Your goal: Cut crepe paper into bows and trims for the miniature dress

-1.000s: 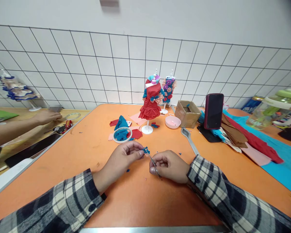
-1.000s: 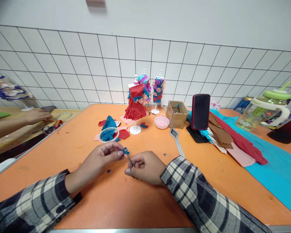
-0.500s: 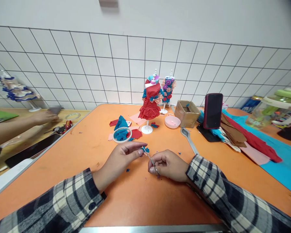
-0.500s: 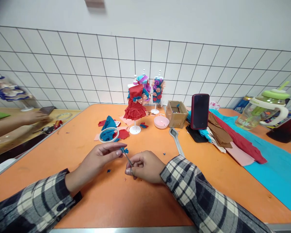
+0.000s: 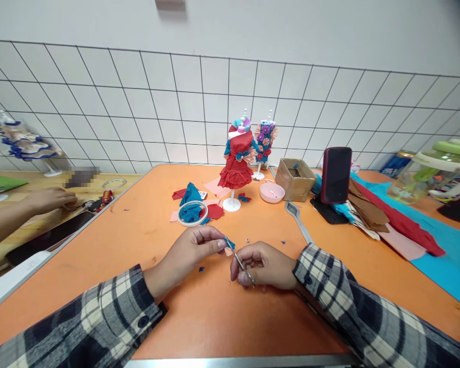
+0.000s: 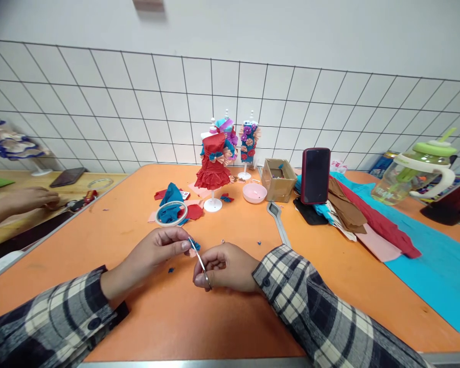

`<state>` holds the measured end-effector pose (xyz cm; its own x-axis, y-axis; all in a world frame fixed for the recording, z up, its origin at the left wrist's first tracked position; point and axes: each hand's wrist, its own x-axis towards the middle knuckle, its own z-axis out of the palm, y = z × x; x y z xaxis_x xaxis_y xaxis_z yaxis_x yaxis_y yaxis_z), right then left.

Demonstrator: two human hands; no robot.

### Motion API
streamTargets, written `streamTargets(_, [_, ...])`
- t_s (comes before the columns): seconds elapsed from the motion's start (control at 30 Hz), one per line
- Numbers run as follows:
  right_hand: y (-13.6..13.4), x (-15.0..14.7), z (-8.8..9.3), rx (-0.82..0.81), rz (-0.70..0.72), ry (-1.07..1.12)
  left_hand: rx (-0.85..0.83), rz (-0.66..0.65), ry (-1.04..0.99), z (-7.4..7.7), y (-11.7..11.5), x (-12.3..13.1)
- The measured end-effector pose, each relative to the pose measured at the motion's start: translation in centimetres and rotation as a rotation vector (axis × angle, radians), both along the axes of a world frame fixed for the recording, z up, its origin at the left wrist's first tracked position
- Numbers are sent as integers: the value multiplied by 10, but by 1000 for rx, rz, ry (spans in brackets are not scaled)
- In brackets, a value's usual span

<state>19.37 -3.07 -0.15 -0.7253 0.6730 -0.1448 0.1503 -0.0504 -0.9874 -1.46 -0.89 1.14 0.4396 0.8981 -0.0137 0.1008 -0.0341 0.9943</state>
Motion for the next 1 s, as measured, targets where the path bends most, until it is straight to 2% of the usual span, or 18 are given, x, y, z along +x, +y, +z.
streamTargets(0.2, [1, 3, 0, -60, 2, 24, -19, 11, 32, -5, -2, 2])
streamTargets(0.57, [1, 0, -5, -144, -7, 72, 12, -15, 68, -3, -1, 2])
streamTargets(0.73, [6, 6, -3, -128, -17, 85, -13, 89, 47, -6, 1, 2])
streamTargets(0.83, [19, 18, -2, 44, -240, -54, -38, 107, 31, -8, 5, 2])
streamTargets(0.9, [31, 29, -1, 302, -442, -285, -64, 90, 11, -8, 5, 2])
streamTargets(0.97, [42, 39, -1, 573, -558, -568, -80, 86, 8, -8, 4, 3])
streamTargets(1.0, [46, 44, -2, 636, -591, -682, -85, 84, 9, -8, 3, 3])
